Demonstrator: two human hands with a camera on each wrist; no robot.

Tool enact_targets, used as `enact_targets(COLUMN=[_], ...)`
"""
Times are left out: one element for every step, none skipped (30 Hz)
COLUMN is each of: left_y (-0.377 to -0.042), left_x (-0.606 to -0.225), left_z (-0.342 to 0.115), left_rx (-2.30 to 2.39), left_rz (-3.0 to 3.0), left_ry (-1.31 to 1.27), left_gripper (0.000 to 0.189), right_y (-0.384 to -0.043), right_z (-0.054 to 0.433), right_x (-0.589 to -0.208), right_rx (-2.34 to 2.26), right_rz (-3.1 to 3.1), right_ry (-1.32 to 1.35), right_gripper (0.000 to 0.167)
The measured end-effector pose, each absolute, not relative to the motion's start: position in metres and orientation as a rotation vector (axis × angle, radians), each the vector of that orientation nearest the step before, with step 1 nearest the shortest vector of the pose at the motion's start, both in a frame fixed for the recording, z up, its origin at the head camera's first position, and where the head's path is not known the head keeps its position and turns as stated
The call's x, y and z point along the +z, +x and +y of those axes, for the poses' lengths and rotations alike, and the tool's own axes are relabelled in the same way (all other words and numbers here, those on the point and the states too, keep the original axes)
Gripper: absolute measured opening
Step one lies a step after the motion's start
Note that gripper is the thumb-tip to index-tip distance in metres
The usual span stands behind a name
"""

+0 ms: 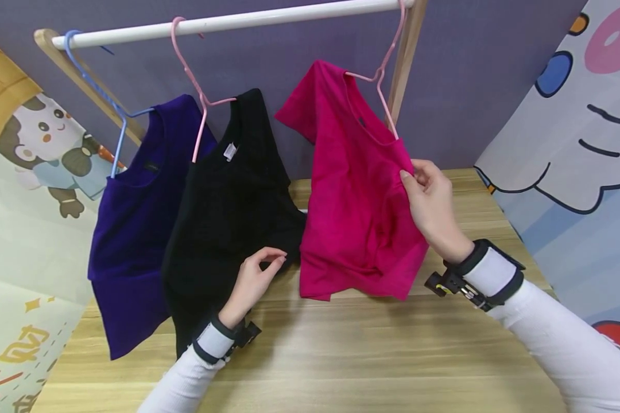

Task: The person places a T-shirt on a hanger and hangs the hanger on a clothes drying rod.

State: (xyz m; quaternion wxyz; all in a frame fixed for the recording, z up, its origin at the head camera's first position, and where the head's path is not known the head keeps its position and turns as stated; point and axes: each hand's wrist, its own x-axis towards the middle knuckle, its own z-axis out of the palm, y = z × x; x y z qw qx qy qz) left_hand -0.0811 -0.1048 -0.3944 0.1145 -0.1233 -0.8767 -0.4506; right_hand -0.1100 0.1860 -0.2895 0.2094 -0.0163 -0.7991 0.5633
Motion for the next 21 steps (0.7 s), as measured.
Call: enact_targets(left_y=[-0.081,-0.081,-0.081,-0.081,-0.081,-0.081,-0.081,-0.080,-0.080,-0.079,-0.079,-0.079,-0.078,-0.078,-0.078,-0.078,-0.077,-0.077,-0.077,-0.077,-0.077], left_x=[-0.395,-0.395,-0.395,-0.396,-0.396,-0.396,-0.396,-0.396,-0.396,-0.396,-0.396,-0.396,-0.397,-0.397,-0.397,-0.398,-0.398,-0.398,-0.398,-0.399,-0.399], left_z=[-0.105,-0.104,-0.104,-0.104,-0.104,-0.104,-0.104,-0.104,-0.104,-0.104,-0.104,-0.104,-0.104,-0.104,-0.104,-0.104,-0.104,-0.104,-0.103,-0.103,-0.103], left_rx=[-1.322,-1.326,-1.330,-1.332,-1.333,-1.334,-1.333,-1.331,-1.331,-1.329,-1.327,-1.324,-1.322,-1.320,-1.319,-1.319,-1.320,-1.321,-1.325,-1.324,-1.323], left_rz=[-2.572,-2.573,-2.575,-2.578,-2.581,-2.584,-2.585,-2.588,-2.590,-2.589,-2.589,-2.590,-2.591,-2.594,-2.597,-2.601,-2.605,-2.607,-2.610,-2.613,-2.616], left_ry=[-0.361,-0.360,-0.357,-0.357,-0.358,-0.359,-0.363,-0.365,-0.367,-0.370,-0.373,-0.377,-0.378,-0.379,-0.379,-0.380,-0.381,-0.382,-0.380,-0.381,-0.381], left_gripper=[0.009,0.009,0.009,0.010,0.010,0.010,0.010,0.010,0.010,0.010,0.010,0.010,0.010,0.010,0.010,0.010,0.010,0.011,0.011,0.011,0.011], right_y=[-0.110,-0.110,-0.110,-0.110,-0.110,-0.110,-0.109,-0.108,-0.107,-0.105,-0.103,-0.100,-0.098,-0.095,-0.092,-0.089,-0.086,-0.084,-0.082,-0.080,-0.079], right_z=[0.186,0.187,0.187,0.188,0.189,0.190,0.191,0.192,0.193,0.195,0.196,0.198,0.200,0.203,0.206,0.209,0.211,0.215,0.218,0.222,0.224], right_x=[-0.291,-0.291,-0.292,-0.293,-0.293,-0.293,-0.293,-0.293,-0.293,-0.293,-0.293,-0.294,-0.294,-0.295,-0.295,-0.295,-0.295,-0.294,-0.293,-0.292,-0.291], right_rx=[1.561,1.554,1.541,1.517,1.486,1.447,1.401,1.351,1.297,1.247,1.208,1.175,1.156,1.135,1.121,1.107,1.082,1.061,1.039,1.013,0.993], right_rz=[-2.229,-2.236,-2.243,-2.256,-2.272,-2.294,-2.320,-2.347,-2.374,-2.405,-2.434,-2.464,-2.494,-2.519,-2.547,-2.578,-2.607,-2.639,-2.668,-2.693,-2.717], right_ry=[-0.042,-0.039,-0.031,-0.020,-0.001,0.021,0.043,0.067,0.092,0.115,0.136,0.151,0.166,0.180,0.198,0.211,0.218,0.225,0.230,0.236,0.231], right_gripper=[0.013,0.014,0.015,0.018,0.021,0.024,0.027,0.029,0.031,0.033,0.034,0.035,0.036,0.035,0.035,0.034,0.034,0.033,0.033,0.032,0.031])
